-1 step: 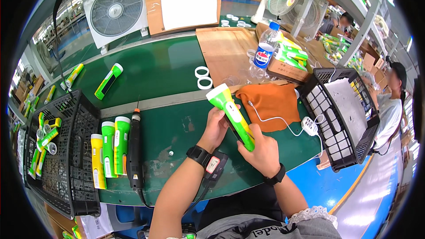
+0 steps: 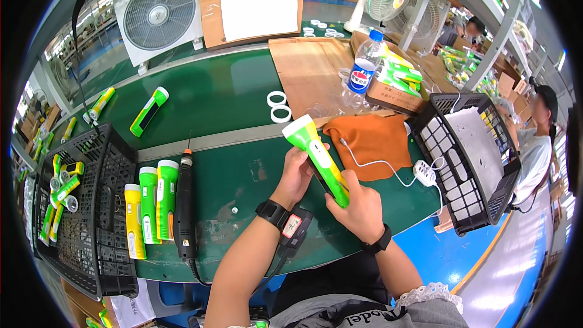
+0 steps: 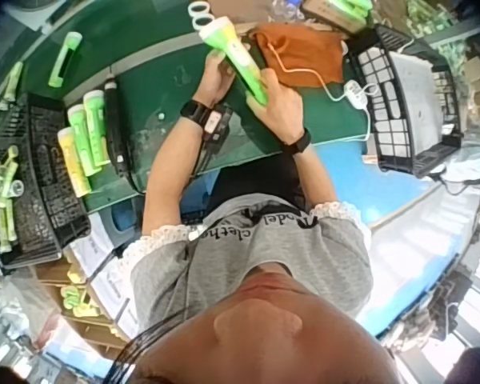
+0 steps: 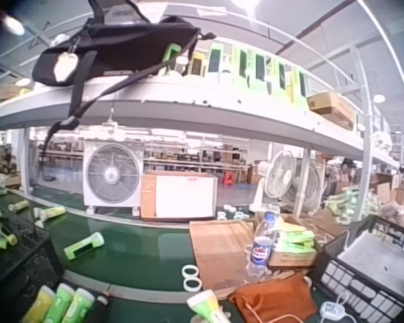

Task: Assemble and organize plastic flashlights on a factory conveyor belt station.

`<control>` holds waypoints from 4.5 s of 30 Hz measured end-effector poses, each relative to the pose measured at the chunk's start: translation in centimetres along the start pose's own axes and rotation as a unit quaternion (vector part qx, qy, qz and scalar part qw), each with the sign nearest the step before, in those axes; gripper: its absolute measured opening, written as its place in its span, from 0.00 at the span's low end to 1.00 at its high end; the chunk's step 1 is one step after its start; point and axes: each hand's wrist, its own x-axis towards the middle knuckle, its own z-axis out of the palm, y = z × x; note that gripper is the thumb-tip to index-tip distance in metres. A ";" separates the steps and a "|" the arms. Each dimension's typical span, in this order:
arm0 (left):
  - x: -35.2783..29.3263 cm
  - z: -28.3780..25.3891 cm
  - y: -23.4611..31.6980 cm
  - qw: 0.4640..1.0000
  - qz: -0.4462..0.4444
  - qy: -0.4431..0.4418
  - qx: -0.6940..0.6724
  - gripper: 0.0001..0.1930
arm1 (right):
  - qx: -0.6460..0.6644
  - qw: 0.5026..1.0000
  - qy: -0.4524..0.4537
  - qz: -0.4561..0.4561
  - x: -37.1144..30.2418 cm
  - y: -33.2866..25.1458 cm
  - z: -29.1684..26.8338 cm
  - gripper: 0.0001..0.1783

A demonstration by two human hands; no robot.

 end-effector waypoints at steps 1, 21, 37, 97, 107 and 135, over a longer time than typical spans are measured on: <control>0.0 -0.1 -0.1 1.000 0.004 0.005 0.002 0.26 | 0.000 1.000 0.000 0.000 0.0 0.0 0.0 0.19; 0.5 0.0 -0.4 0.999 0.028 0.018 0.010 0.26 | 0.009 0.999 -0.038 0.007 0.5 0.3 -0.8 0.20; 0.5 -0.3 -0.6 0.996 -0.003 0.054 0.075 0.15 | 0.296 0.880 0.370 0.028 6.0 5.5 -16.7 0.23; 10.4 -6.7 17.4 0.858 -0.022 0.229 0.458 0.28 | 0.237 0.952 -0.179 -0.076 1.7 5.8 -9.5 0.12; 1.9 1.5 1.7 0.989 -0.028 0.112 0.091 0.16 | 0.179 0.953 -0.226 -0.093 8.3 2.9 -4.0 0.30; 1.1 -1.1 1.2 0.976 -0.148 0.154 -0.031 0.20 | -0.228 0.878 0.404 0.119 41.5 14.3 -44.5 0.21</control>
